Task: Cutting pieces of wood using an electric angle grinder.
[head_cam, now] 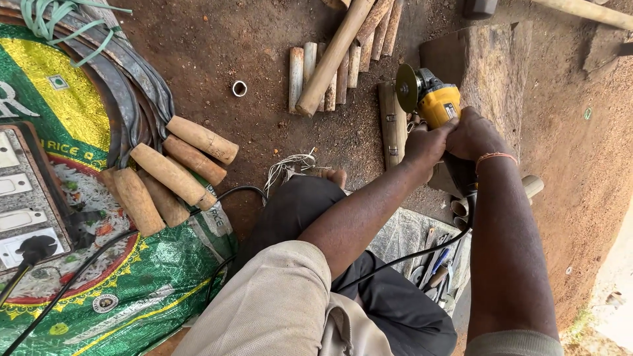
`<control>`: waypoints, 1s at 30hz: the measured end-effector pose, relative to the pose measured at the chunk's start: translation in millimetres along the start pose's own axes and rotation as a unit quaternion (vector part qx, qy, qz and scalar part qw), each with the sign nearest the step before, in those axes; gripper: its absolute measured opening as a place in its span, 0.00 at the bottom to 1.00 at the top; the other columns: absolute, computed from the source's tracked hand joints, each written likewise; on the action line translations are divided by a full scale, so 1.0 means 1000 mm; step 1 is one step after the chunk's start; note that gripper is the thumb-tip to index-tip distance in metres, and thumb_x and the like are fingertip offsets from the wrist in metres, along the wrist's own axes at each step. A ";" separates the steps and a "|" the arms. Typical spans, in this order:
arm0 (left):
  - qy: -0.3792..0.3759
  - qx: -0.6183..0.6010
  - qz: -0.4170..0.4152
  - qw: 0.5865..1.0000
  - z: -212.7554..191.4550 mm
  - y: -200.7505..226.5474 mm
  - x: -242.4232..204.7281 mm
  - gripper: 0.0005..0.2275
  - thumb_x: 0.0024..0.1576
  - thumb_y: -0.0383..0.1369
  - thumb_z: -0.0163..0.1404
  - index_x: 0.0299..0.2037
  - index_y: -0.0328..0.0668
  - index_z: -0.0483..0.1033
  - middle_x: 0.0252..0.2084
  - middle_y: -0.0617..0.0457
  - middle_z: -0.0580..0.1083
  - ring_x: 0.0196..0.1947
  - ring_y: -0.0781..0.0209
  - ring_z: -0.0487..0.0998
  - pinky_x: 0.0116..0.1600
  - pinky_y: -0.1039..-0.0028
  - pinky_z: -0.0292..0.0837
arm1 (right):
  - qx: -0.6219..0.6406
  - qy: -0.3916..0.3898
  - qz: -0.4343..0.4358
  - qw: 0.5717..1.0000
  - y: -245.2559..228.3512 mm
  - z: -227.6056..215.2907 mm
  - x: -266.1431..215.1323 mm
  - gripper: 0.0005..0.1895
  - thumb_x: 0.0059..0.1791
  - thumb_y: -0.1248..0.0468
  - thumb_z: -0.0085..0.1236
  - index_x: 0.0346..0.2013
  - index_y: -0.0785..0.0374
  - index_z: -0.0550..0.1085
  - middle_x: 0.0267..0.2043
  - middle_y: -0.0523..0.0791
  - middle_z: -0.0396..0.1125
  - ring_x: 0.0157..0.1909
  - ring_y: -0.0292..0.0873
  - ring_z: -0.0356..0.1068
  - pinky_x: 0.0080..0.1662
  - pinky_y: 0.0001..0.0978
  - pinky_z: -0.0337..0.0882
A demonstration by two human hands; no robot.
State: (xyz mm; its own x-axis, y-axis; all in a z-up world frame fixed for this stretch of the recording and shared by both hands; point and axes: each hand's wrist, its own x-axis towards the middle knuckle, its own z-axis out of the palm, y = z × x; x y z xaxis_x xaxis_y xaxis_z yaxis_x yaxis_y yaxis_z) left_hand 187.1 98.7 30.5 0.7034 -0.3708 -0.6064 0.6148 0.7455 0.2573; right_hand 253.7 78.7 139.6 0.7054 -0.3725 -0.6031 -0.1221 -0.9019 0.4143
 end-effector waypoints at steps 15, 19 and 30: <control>0.004 -0.001 0.001 1.000 0.000 0.001 0.000 0.24 0.61 0.44 0.52 0.55 0.29 0.68 0.42 0.46 0.75 0.38 0.60 0.80 0.45 0.68 0.81 | 0.015 -0.014 0.017 1.000 -0.010 -0.008 -0.013 0.29 0.51 0.61 0.65 0.62 0.68 0.65 0.52 0.62 0.72 0.50 0.60 0.76 0.49 0.54 0.80; 0.007 -0.001 -0.003 1.000 0.000 0.003 0.000 0.24 0.60 0.44 0.52 0.55 0.29 0.68 0.42 0.46 0.76 0.39 0.60 0.81 0.45 0.68 0.81 | 0.017 -0.015 0.016 1.000 -0.010 -0.008 -0.011 0.29 0.51 0.60 0.65 0.62 0.69 0.65 0.51 0.62 0.72 0.50 0.60 0.77 0.49 0.54 0.80; 0.018 0.009 -0.011 1.000 -0.001 0.000 0.014 0.25 0.60 0.46 0.53 0.55 0.27 0.69 0.41 0.44 0.76 0.40 0.58 0.81 0.46 0.66 0.80 | 0.015 -0.020 0.025 0.999 -0.016 -0.012 -0.007 0.31 0.49 0.60 0.67 0.62 0.68 0.65 0.53 0.60 0.72 0.51 0.59 0.76 0.50 0.53 0.79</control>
State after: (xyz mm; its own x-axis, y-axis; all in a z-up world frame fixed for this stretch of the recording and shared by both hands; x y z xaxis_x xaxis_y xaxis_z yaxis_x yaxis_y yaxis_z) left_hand 196.5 93.8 21.0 0.6767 -0.3672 -0.6381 0.6367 0.7271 0.2568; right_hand 259.0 98.5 145.8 0.6692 -0.4244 -0.6099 -0.1766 -0.8881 0.4243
